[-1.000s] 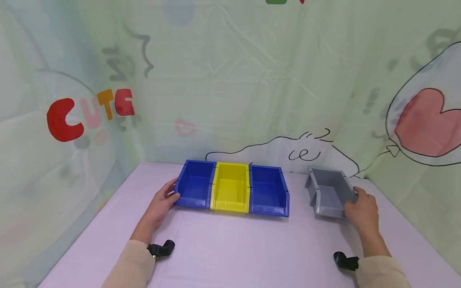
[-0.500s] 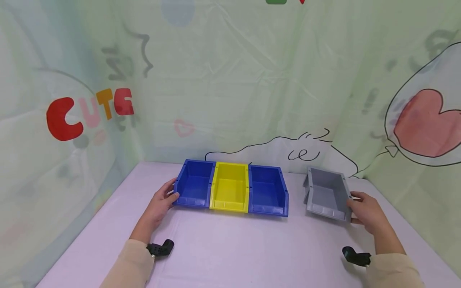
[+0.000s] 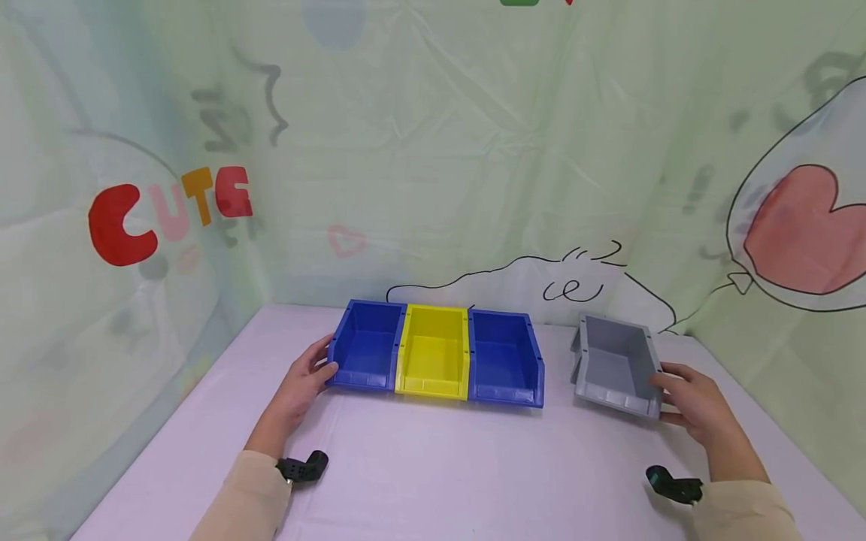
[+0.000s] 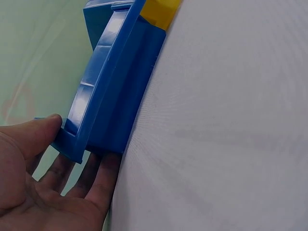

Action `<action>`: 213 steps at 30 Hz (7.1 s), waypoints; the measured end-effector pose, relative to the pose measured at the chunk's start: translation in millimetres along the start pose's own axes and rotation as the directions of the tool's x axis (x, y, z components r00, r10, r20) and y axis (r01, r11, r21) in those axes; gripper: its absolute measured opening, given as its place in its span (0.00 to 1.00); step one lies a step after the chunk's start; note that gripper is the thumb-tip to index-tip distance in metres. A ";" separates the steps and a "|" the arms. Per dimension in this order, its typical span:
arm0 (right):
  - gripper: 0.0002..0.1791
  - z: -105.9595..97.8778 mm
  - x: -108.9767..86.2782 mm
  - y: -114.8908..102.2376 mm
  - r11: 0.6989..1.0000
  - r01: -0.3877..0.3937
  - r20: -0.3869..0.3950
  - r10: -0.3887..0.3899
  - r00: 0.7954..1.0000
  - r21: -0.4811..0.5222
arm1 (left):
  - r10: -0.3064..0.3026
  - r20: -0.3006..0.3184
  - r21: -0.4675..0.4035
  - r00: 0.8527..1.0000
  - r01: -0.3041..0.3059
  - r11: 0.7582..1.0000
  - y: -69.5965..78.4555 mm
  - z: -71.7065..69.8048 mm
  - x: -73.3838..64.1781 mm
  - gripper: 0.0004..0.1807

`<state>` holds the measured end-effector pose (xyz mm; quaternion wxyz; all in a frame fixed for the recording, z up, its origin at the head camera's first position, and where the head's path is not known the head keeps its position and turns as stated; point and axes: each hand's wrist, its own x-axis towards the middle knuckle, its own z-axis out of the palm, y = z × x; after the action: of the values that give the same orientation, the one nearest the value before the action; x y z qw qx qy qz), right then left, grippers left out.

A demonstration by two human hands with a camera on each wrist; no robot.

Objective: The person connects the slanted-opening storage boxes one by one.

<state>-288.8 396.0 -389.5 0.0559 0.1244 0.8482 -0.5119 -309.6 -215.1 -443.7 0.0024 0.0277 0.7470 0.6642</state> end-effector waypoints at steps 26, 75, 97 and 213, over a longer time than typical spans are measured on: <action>0.40 13.1 -12.7 -21.4 0.996 0.084 -0.040 -0.083 0.996 0.018 | -0.032 -0.017 0.028 0.999 0.032 0.999 -1.6 1.3 1.0 0.33; 0.37 30.9 -11.2 -34.9 0.985 0.174 0.019 -0.174 0.985 -0.006 | -0.039 -0.015 0.037 0.999 0.040 0.999 -1.6 0.2 3.5 0.33; 0.37 36.3 -15.2 -41.3 0.981 0.186 -0.013 -0.187 0.982 -0.057 | -0.038 -0.018 0.037 0.999 0.039 0.999 -1.8 1.5 2.5 0.33; 0.44 123.4 -33.7 -73.6 0.483 0.583 0.159 -0.665 0.730 -0.654 | -0.045 -0.015 0.042 0.999 0.045 0.998 -2.4 0.3 0.5 0.33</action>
<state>-280.1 249.2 -377.1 -0.1428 -0.1913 0.9593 -0.1508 -310.1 -215.0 -446.1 0.0115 0.0063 0.7614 0.6482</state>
